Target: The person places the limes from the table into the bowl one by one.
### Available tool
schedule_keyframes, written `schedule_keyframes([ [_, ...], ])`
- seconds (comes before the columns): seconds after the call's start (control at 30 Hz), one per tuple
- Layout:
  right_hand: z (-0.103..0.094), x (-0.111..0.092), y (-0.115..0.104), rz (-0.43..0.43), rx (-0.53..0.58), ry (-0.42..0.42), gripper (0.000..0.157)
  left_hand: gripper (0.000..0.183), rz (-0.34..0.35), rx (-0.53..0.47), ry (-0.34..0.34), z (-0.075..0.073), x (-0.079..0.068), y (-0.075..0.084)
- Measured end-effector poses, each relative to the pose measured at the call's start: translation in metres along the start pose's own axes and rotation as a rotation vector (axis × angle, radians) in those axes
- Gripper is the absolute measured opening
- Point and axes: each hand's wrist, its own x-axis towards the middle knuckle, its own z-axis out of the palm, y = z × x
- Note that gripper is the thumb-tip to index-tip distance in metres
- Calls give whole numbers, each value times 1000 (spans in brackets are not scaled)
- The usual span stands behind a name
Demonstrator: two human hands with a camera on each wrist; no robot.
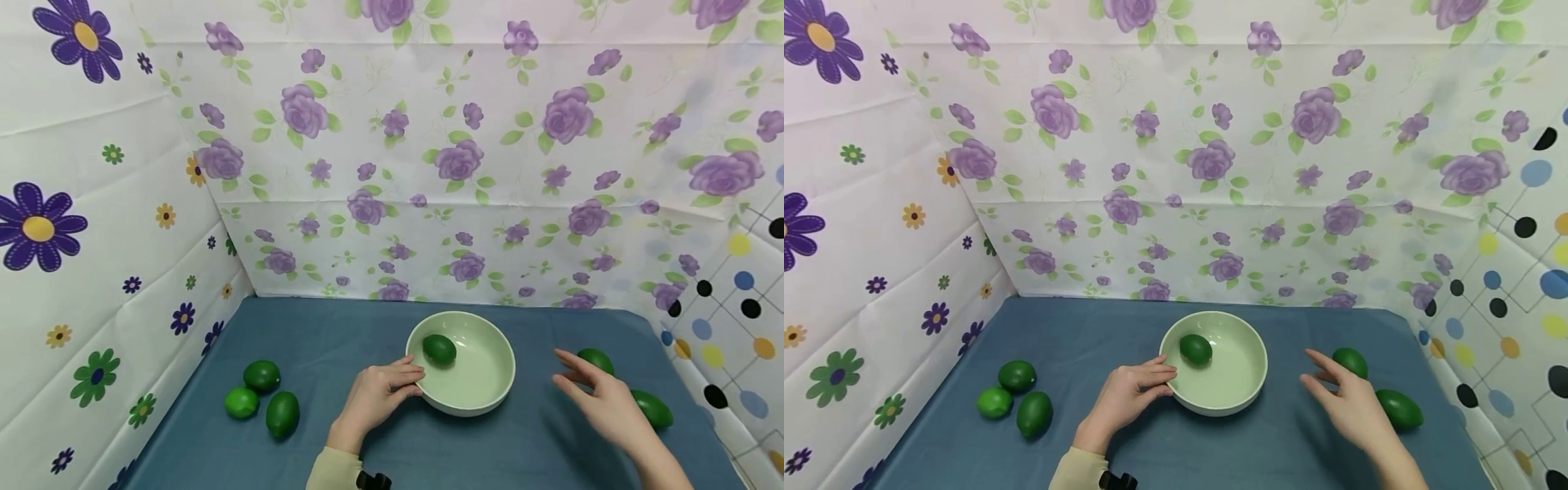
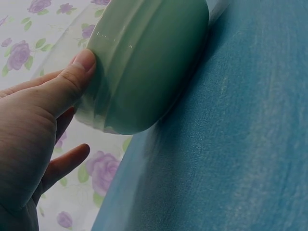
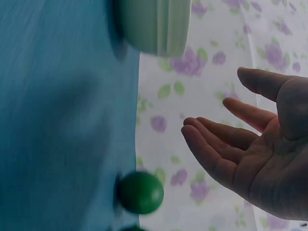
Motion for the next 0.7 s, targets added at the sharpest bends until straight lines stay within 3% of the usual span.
schedule_keyframes([
  [0.37,-32,-13,37,146,-77,-19,95,36,10,-3,13,1,1,1],
  [0.7,-43,-19,52,190,-84,-41,99,36,1,-11,18,2,0,1],
])
